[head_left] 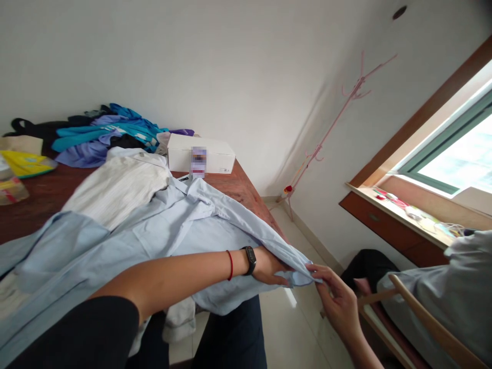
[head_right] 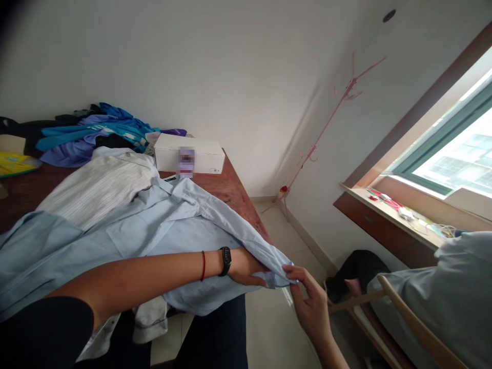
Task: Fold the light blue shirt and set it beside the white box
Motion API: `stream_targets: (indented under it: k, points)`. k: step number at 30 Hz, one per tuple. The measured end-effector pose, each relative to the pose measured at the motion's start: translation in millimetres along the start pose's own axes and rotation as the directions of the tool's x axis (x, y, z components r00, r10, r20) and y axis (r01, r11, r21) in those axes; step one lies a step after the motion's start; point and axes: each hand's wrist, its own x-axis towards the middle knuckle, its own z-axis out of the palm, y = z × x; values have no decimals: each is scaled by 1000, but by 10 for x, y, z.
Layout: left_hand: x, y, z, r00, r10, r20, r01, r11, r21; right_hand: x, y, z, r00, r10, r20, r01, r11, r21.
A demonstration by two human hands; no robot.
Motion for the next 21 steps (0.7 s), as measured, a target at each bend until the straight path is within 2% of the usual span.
stream_targets:
  k: [2,6,9,12,14,18,21]
  points:
    - [-52,52,-17,998,-55,-33,55,998,-6,-98,64,41,996,-85,27,87,993,-81]
    - [-238,160,-34,961,-265,82,260,963,70,-189,127,127,984,-163,65,172,970,-169]
    - [-450,148,-74,926,-378,18,374,921,110,-205,110,144,986,-161,40,166,969,-184]
    - [-665,24,-159,865,-497,-67,502,858,108,-254,89,150,991,-117,-70,97,967,-237]
    - [-784,-87,-227,821,-566,-69,570,814,112,-327,95,183,989,-64,-134,27,964,-264]
    - [-983,-266,-340,776,-631,-26,628,766,137,-521,140,353,985,120,-120,-146,960,-239]
    - [-1158,-353,-406,752,-659,-34,657,743,131,-612,163,491,956,274,-107,-288,945,-155]
